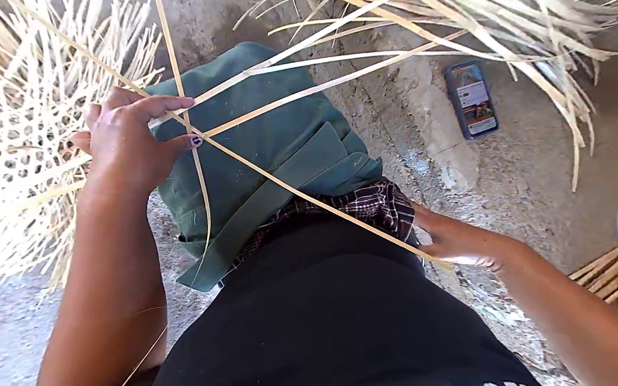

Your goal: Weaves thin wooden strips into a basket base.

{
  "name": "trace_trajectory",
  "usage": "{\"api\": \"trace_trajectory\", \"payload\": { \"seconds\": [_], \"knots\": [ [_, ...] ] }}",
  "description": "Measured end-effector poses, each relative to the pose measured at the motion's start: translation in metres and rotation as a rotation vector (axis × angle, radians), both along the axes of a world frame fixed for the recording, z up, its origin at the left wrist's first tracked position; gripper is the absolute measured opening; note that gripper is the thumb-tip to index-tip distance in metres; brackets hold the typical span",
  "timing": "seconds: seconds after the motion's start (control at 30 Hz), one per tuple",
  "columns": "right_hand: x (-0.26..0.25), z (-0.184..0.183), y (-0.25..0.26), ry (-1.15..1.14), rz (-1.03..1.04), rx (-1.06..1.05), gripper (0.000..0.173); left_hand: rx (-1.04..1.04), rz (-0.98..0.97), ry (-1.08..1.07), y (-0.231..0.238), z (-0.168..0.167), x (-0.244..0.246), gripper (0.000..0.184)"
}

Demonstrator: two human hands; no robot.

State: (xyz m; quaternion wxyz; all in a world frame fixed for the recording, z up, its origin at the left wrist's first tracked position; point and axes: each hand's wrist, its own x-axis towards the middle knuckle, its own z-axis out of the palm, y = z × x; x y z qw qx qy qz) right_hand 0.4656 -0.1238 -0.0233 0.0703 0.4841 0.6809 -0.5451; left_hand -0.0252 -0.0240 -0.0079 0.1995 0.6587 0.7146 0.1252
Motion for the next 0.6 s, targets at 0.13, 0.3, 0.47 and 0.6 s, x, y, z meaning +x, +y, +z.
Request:
{"api": "trace_trajectory", "payload": {
  "seconds": [0.13,0.3,0.47,0.6],
  "knots": [
    [0.003,0.004,0.003,-0.008,0.032,0.215,0.063,0.014,-0.004,-0.002,0.000,-0.003,-0.002,0.047],
    [0.000,-0.017,0.005,0.252,-0.343,0.355,0.059,0.039,-0.003,-0.017,0.000,-0.010,-0.006,0.047],
    [-0.010,-0.017,0.018,0.232,0.015,0.504,0.070,0.058,-0.029,-0.034,0.002,-0.013,-0.009,0.048],
    [-0.010,-0.009,0.028,0.194,0.282,0.613,0.043,0.067,-0.033,-0.031,0.002,-0.016,-0.010,0.048]
  ]
}}
